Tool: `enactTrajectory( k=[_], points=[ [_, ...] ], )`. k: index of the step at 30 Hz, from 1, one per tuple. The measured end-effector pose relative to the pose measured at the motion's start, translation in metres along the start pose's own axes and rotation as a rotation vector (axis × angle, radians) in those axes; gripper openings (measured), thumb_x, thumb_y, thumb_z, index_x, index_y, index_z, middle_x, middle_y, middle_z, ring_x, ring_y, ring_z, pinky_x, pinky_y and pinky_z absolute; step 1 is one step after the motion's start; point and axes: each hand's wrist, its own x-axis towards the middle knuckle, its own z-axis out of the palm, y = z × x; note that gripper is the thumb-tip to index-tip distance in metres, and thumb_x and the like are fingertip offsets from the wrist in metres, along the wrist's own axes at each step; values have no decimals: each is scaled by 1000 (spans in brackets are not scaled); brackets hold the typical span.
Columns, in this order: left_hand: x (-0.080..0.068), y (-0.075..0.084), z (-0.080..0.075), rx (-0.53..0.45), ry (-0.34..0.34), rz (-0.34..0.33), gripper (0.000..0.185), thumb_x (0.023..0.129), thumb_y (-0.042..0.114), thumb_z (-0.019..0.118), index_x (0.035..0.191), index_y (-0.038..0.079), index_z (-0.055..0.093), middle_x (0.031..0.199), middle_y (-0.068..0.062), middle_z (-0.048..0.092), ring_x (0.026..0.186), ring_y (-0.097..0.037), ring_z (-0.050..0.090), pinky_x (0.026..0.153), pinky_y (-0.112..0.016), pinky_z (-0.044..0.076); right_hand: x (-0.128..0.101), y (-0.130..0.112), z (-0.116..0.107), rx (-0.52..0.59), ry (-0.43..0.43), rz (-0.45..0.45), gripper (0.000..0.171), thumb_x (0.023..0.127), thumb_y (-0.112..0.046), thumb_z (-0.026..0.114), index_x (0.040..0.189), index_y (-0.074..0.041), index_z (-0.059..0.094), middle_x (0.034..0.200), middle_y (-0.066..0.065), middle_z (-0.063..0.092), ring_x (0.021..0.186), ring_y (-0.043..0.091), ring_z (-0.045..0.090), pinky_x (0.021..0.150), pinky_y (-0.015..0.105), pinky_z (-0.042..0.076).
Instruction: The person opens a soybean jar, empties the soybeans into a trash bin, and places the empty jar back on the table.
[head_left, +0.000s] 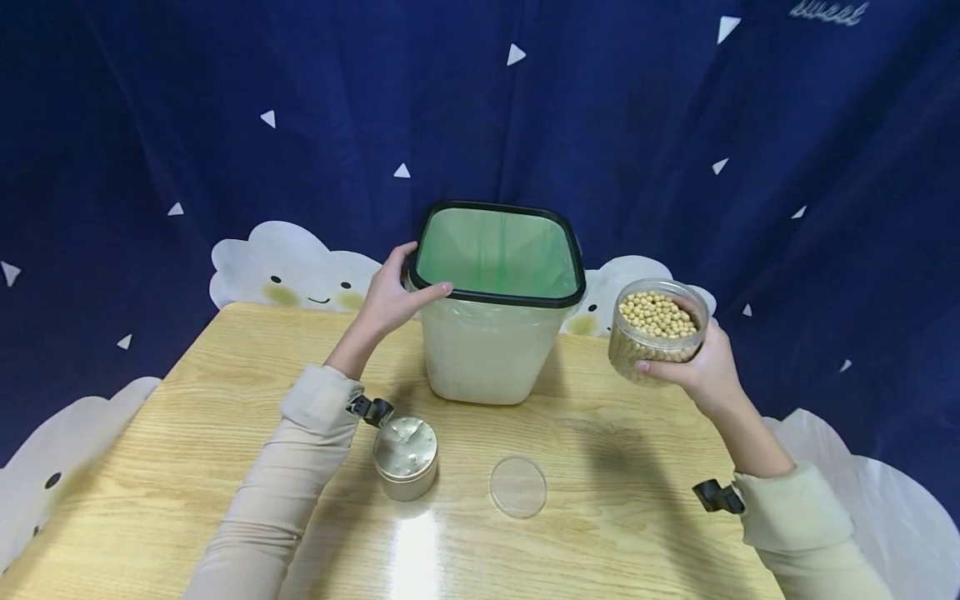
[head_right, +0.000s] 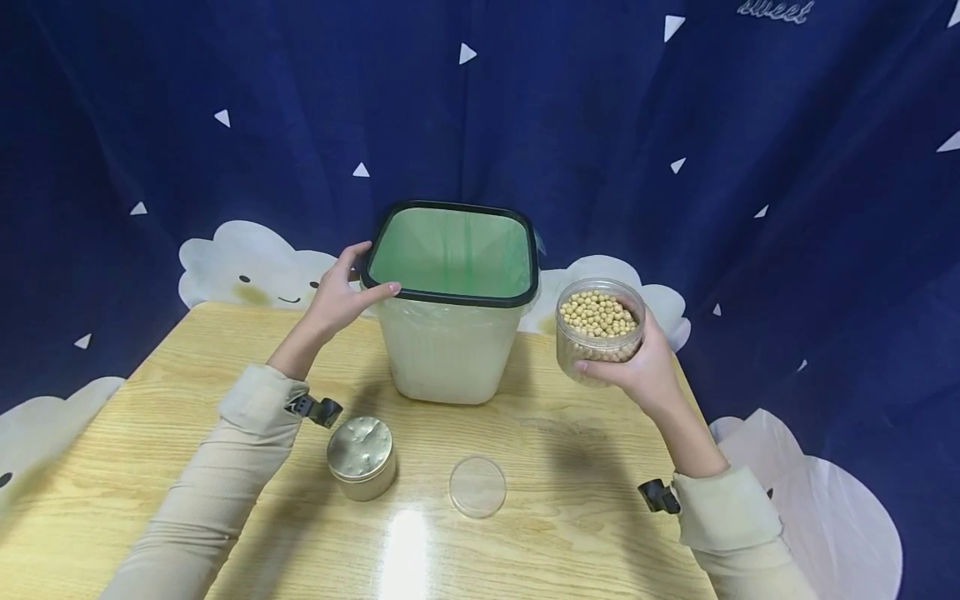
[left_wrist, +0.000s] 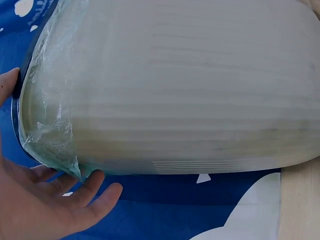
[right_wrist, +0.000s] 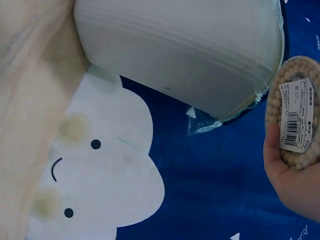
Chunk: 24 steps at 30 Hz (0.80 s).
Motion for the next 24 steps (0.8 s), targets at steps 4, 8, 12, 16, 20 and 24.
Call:
enactTrajectory(
  k=[4,8,12,16,20,24],
  points=[
    [0,0,0,3,5,1,85,75,36,71,142,7,26,141,-15,32,122,-31,37,99,-44,32,10,-5,-3,-16,-7,41,81,54,17,74,127,0,43,111,-9,50,99,6,47,82,12,37],
    [0,-1,1,2,11,-4,85,75,36,71,141,8,27,141,-14,33,121,-30,38,98,-43,33,24,-10,-5,-45,-9,57,78,56,15,74,125,0,43,109,-8,48,97,6,47,79,12,38],
    [0,-1,2,-8,14,-13,85,75,37,71,141,9,27,141,-14,33,121,-30,37,98,-43,33,38,-18,-7,-47,-12,70,76,58,14,75,125,-3,43,107,-7,50,96,7,48,77,13,39],
    [-1,-2,3,-19,17,-11,85,75,37,71,141,8,27,141,-14,33,122,-30,37,99,-43,32,52,-25,-9,-53,-12,88,76,61,11,75,127,-5,42,107,-7,51,95,7,49,76,13,41],
    [-1,-2,4,-34,24,-4,84,75,35,71,141,8,27,140,-14,33,122,-30,36,99,-43,32,67,-32,-10,-82,-5,92,78,60,8,77,128,-6,42,110,-4,49,97,9,48,77,15,40],
    [-1,-3,5,-48,33,2,83,75,34,71,141,8,27,139,-15,34,122,-31,36,100,-43,31,81,-38,-11,-122,-18,109,79,60,3,80,129,-6,40,113,1,47,98,12,46,77,18,39]
  ],
)
